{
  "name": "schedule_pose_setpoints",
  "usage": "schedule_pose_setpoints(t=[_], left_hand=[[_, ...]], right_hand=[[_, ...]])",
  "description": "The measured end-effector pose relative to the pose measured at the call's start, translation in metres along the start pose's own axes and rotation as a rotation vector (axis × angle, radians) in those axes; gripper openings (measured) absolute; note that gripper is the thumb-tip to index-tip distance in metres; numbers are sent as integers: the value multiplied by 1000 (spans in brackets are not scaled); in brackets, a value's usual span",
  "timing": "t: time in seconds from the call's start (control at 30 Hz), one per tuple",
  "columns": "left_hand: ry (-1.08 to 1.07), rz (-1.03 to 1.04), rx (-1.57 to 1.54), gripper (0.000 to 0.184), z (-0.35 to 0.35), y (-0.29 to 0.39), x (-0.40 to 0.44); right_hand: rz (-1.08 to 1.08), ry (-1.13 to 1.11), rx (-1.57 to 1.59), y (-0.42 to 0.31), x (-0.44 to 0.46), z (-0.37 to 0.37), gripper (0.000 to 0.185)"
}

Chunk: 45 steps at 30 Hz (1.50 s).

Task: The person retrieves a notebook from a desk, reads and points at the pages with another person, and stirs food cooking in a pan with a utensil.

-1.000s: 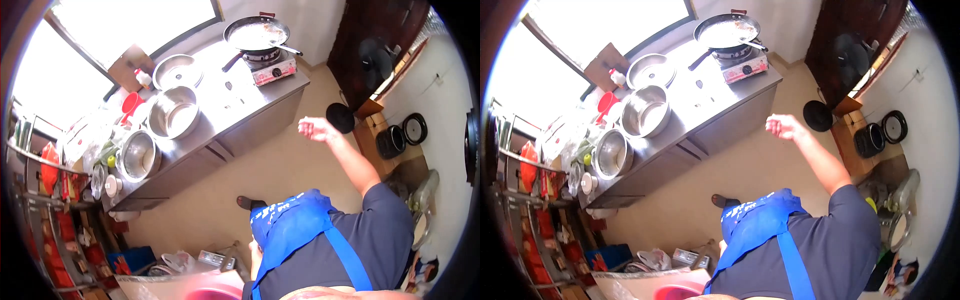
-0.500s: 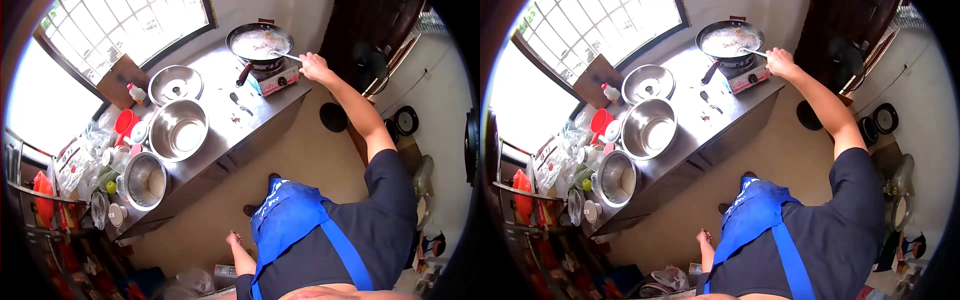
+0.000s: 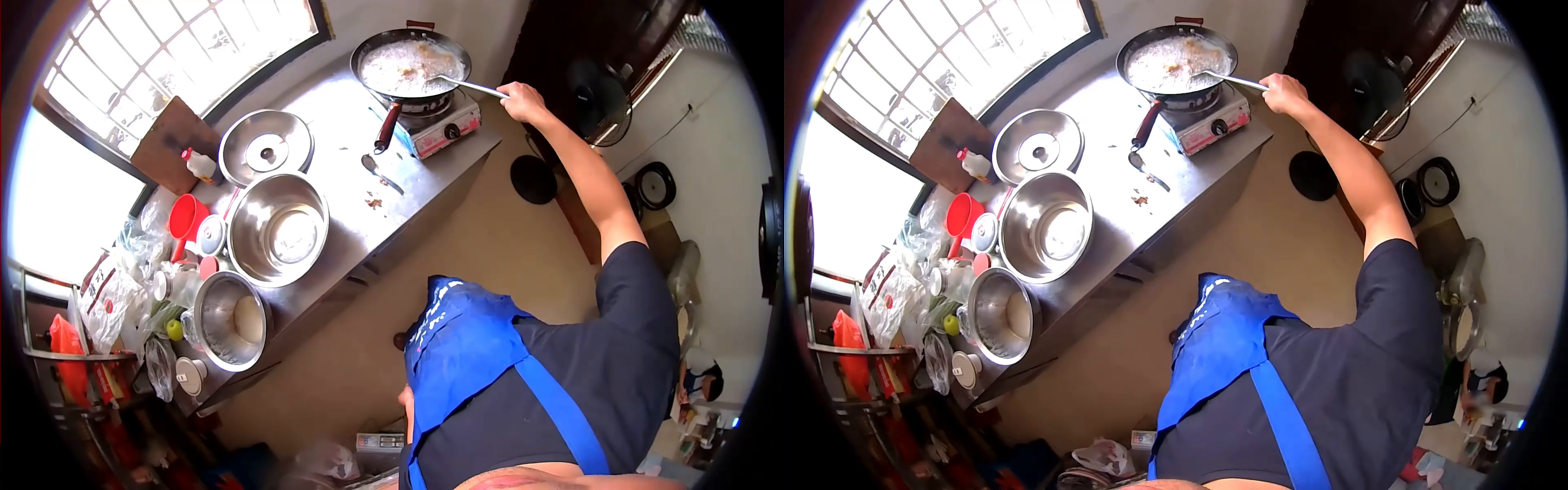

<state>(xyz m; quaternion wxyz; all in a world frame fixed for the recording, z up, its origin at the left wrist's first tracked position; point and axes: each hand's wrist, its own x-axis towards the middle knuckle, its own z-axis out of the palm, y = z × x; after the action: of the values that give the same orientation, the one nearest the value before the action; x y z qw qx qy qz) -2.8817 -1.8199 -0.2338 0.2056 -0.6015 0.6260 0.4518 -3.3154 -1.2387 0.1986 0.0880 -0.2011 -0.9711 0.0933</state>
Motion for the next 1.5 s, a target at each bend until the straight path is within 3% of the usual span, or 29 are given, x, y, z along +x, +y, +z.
schedule_pose_setpoints(t=[0.2, 0.23, 0.27, 0.33, 0.37, 0.53, 0.73, 0.87, 0.93, 1.03, 1.17, 1.37, 1.43, 1.5], left_hand=[[-83, -43, -48, 29, -20, 48, -20], [-211, -89, -154, 26, -16, 29, 27], [-207, -98, -157, 26, -15, 30, 39], [-250, -124, -272, 29, -12, 41, 49], [-250, -126, -278, 29, -11, 46, 51], [-240, -47, -261, 24, -3, 53, 52], [-236, -137, -355, 22, -4, 24, 52], [-225, -92, -258, 22, -14, 17, 18], [-226, -182, -208, 26, -18, 22, 5], [-204, -183, -242, 28, -20, 16, -1], [-266, -199, -349, 27, -19, 2, 9], [-204, -128, -257, 22, -15, 0, 6], [-135, 43, -145, 19, -7, -18, 22], [-191, -11, -409, 21, 18, -64, 78]], right_hand=[[56, -41, 170, 3, -13, -4, 32], [53, -81, 242, 3, -15, -4, 29], [48, -90, 241, 11, -14, 2, 29], [114, -223, 635, 33, -2, 17, 22], [236, -257, 690, 17, -14, -1, 18], [296, -267, 826, 3, -25, -20, 15], [289, -250, 913, -19, -12, -44, 17], [169, -221, 698, -26, 32, -27, 20], [24, -26, 325, -38, 57, -6, 27], [-25, -15, 88, -67, 77, 1, 34], [-194, 61, -68, -87, 81, 22, 30], [-464, 55, -322, -91, 63, 23, 23], [-512, 70, -392, -90, 52, 17, 26], [-554, 38, -467, -85, 40, 12, 31]])
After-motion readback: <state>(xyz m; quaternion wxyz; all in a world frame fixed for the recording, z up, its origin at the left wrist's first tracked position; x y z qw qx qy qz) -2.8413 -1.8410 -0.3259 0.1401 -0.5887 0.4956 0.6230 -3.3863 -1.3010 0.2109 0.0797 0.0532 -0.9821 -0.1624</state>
